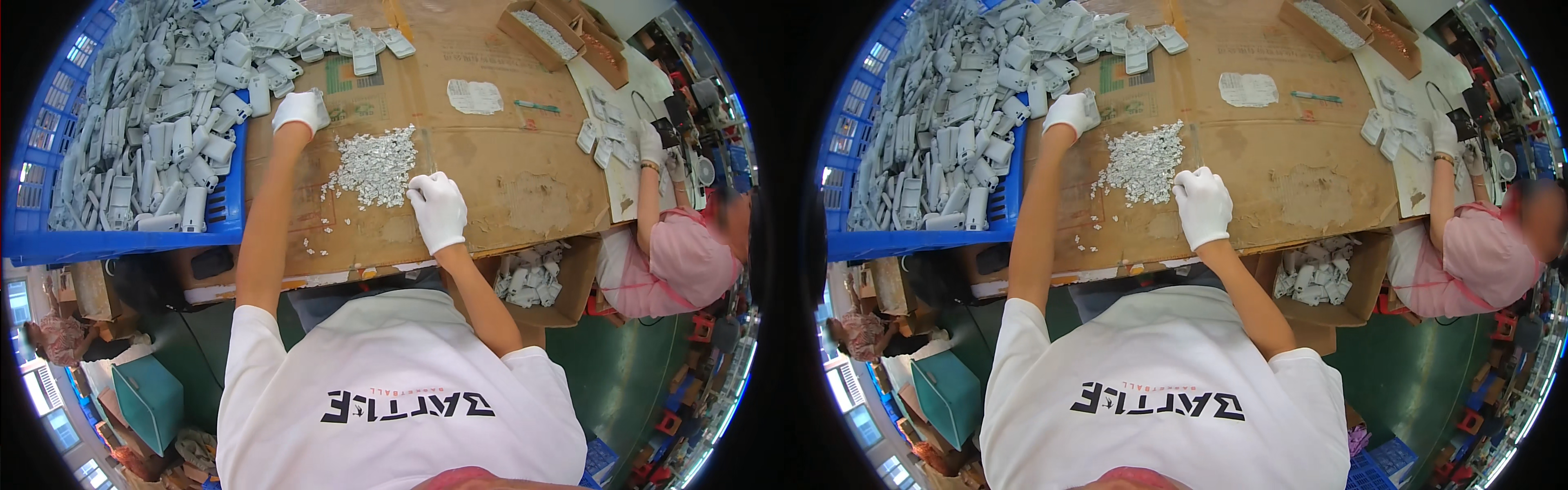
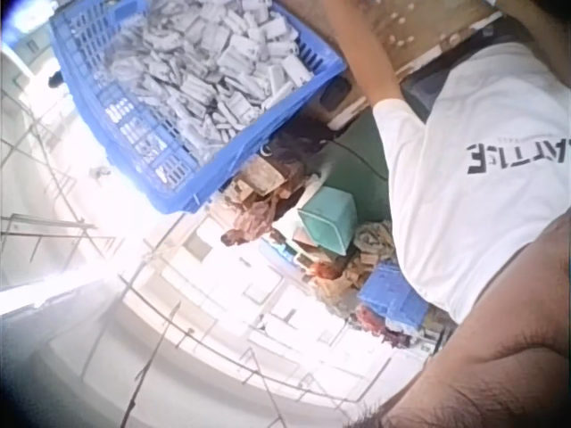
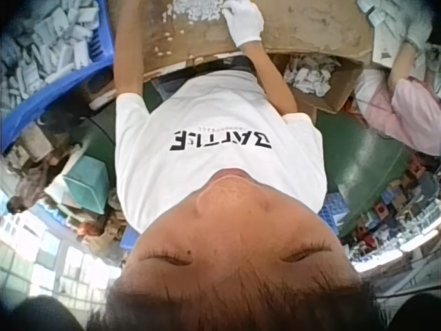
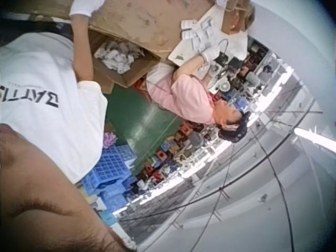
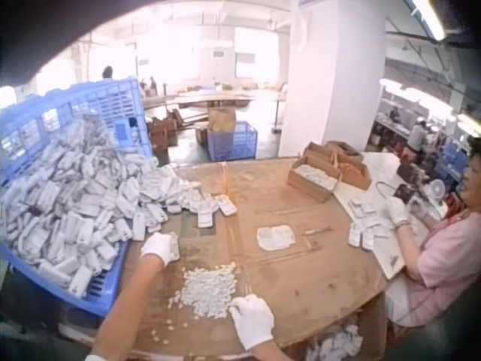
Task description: The person picks up a remote control housing and inserts small metal contacts into it by hand. They then place the assembled housing into a cardboard box and retrieve another from a blue crate to repeat the process.
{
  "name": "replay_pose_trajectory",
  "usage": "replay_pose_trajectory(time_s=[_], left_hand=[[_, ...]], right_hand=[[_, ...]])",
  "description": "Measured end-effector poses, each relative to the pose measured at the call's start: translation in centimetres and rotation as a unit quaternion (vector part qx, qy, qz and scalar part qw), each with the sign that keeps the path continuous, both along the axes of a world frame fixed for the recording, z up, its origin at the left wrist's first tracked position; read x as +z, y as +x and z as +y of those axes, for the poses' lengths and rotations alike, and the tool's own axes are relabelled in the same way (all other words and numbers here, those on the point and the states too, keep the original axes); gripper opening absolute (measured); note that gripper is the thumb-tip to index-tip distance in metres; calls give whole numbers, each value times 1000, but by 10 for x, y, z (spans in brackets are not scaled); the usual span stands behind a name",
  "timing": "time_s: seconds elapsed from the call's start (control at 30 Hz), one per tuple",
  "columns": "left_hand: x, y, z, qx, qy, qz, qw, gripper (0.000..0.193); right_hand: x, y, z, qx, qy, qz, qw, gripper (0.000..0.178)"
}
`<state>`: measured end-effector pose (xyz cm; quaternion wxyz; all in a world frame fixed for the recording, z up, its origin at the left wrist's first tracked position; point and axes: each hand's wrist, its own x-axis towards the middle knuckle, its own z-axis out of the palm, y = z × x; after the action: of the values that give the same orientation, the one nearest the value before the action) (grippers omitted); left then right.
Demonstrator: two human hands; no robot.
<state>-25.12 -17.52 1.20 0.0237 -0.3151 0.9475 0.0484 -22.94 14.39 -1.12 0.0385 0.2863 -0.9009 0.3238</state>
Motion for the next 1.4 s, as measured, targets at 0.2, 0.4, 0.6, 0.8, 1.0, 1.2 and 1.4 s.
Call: replay_pose_trajectory(time_s=[0.2,0.4,0.6,0.8,1.0,1.2,1.4], left_hand=[[1,25,0,61,77,52,994,36],[-2,18,1,107,115,70,985,63],[-11,68,59,4,405,368,837,30],[17,132,165,45,397,386,832,38],[4,137,190,24,374,349,859,44],[8,136,196,23,345,357,868,39],[17,136,211,31,300,375,877,35]], right_hand=[[0,-17,9,81,96,45,991,6],[14,-34,-1,108,159,14,981,6],[16,-52,6,131,133,-122,975,4],[8,-29,14,114,131,100,980,11],[14,-29,16,97,37,169,980,14],[53,6,11,155,-226,-151,950,12],[44,24,-6,159,-194,-30,967,16]])
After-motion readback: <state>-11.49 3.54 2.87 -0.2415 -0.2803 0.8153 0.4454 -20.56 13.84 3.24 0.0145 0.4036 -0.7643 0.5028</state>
